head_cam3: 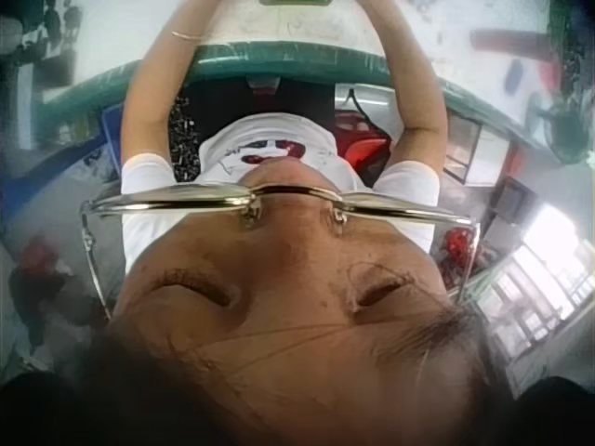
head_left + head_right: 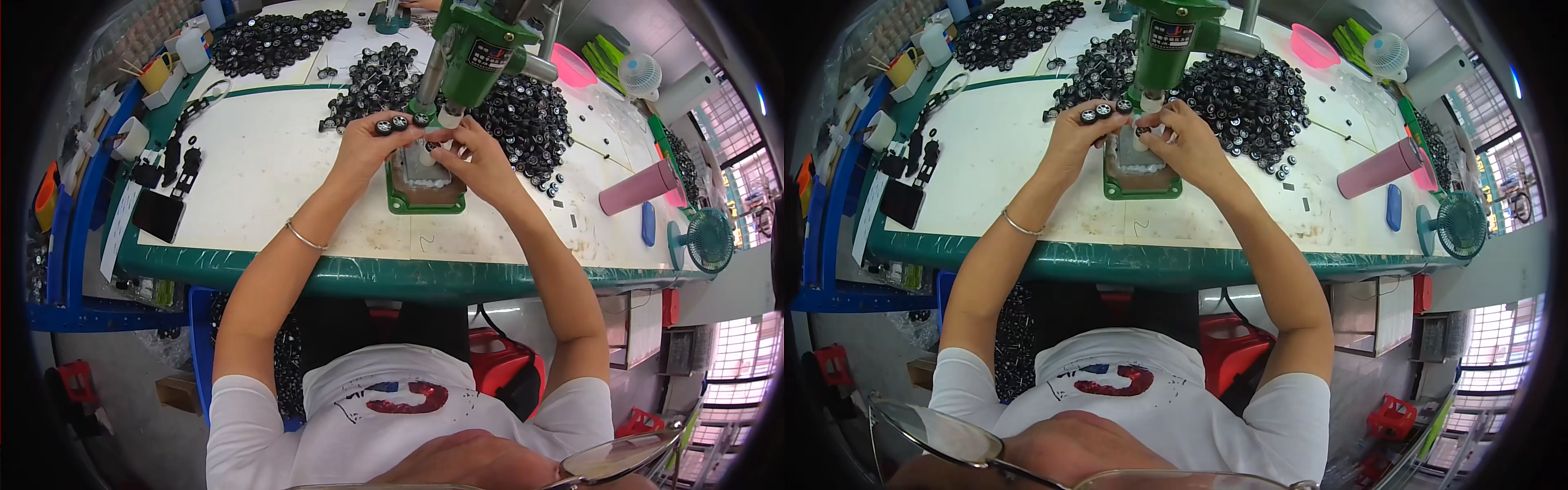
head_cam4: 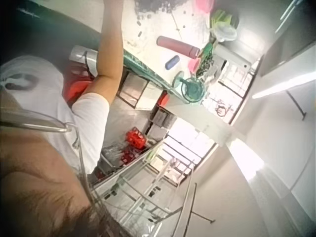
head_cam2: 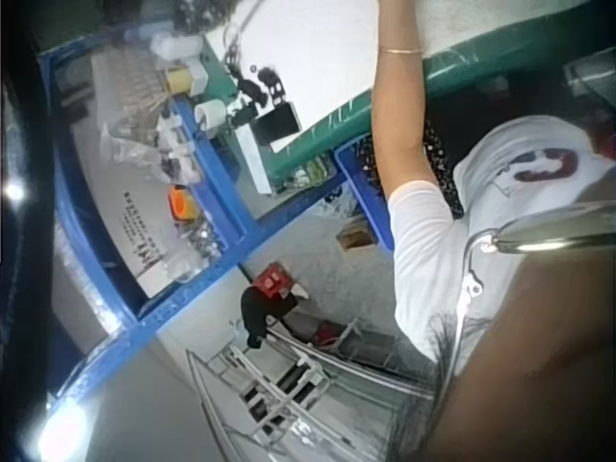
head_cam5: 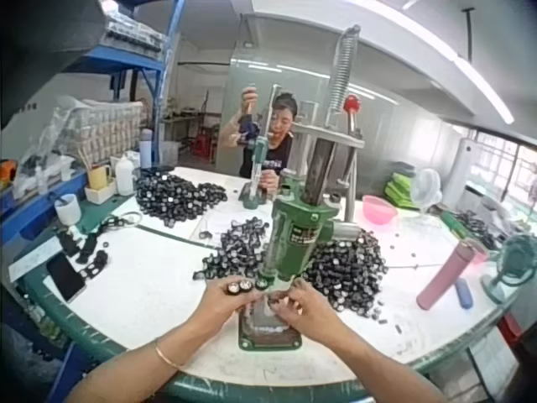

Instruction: The person uses a green manual press machine to assemble small metal components. They repeatedly pick up a black circular part and a silver washer, place them into the press die, and pull the lever to press them together. The finished assemblies are placed into a pile on the table.

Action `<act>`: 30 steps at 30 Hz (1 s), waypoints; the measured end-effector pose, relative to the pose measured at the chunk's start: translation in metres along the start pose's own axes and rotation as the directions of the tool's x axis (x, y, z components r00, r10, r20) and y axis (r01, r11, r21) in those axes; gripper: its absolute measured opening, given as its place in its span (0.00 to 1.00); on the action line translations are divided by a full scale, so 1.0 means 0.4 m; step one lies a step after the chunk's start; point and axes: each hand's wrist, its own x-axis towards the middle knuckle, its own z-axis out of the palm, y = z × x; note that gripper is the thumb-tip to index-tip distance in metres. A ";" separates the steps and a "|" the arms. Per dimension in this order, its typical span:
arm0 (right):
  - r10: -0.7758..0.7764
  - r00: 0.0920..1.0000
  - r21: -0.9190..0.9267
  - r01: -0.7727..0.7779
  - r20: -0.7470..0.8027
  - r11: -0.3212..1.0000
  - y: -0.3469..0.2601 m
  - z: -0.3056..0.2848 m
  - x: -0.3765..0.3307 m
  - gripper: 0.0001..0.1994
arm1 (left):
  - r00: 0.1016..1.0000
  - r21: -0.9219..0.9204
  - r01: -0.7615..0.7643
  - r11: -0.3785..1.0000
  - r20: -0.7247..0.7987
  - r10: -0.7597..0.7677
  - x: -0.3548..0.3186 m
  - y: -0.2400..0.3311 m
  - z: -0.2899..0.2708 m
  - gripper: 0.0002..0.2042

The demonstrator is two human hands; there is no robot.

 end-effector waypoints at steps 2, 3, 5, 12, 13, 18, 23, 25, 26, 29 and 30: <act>0.016 1.000 -0.018 -0.016 0.018 1.000 -0.004 0.001 0.007 0.14 | 0.997 0.026 -0.071 0.997 -0.007 0.072 0.001 0.001 0.007 0.08; 0.030 0.999 -0.030 -0.029 0.046 0.999 -0.009 -0.002 0.011 0.15 | 0.994 0.051 -0.110 0.993 0.003 0.110 0.001 0.000 0.009 0.08; 0.072 0.994 0.000 -0.072 0.078 0.997 -0.005 -0.011 0.018 0.16 | 0.981 0.107 -0.194 0.975 0.038 0.191 0.006 0.005 0.019 0.07; 0.299 0.953 0.322 -0.266 -0.055 0.909 -0.010 -0.146 0.049 0.16 | 0.985 0.103 -0.167 0.981 0.064 0.161 0.016 0.003 0.053 0.07; 0.353 0.929 0.308 -0.306 -0.110 0.901 0.010 -0.192 0.061 0.16 | 0.982 0.092 -0.184 0.979 0.067 0.178 0.019 0.003 0.065 0.07; 0.271 0.918 0.687 0.003 -0.290 0.727 -0.034 -0.363 0.230 0.15 | 0.979 0.113 -0.185 0.976 0.104 0.173 0.039 -0.009 0.071 0.07; 0.242 0.939 0.806 0.058 -0.244 0.589 -0.276 -0.399 0.354 0.14 | 0.986 0.061 -0.145 0.988 0.094 0.139 0.025 0.006 0.070 0.06; -0.043 0.998 0.837 -0.007 0.036 0.547 -0.159 -0.461 0.443 0.13 | 0.983 0.063 -0.161 0.985 0.101 0.154 0.031 0.007 0.078 0.06; -0.004 0.995 0.813 0.083 -0.099 0.576 -0.138 -0.461 0.454 0.13 | 0.978 0.076 -0.193 0.978 0.093 0.186 0.031 0.005 0.075 0.06; 0.055 0.931 0.698 0.231 -0.361 0.678 -0.146 -0.435 0.457 0.13 | 0.973 0.082 -0.221 0.972 0.088 0.214 0.032 0.000 0.069 0.07; 0.054 0.920 0.697 0.255 -0.388 0.670 -0.157 -0.439 0.443 0.13 | 0.972 0.074 -0.220 0.973 0.098 0.212 0.032 -0.003 0.072 0.07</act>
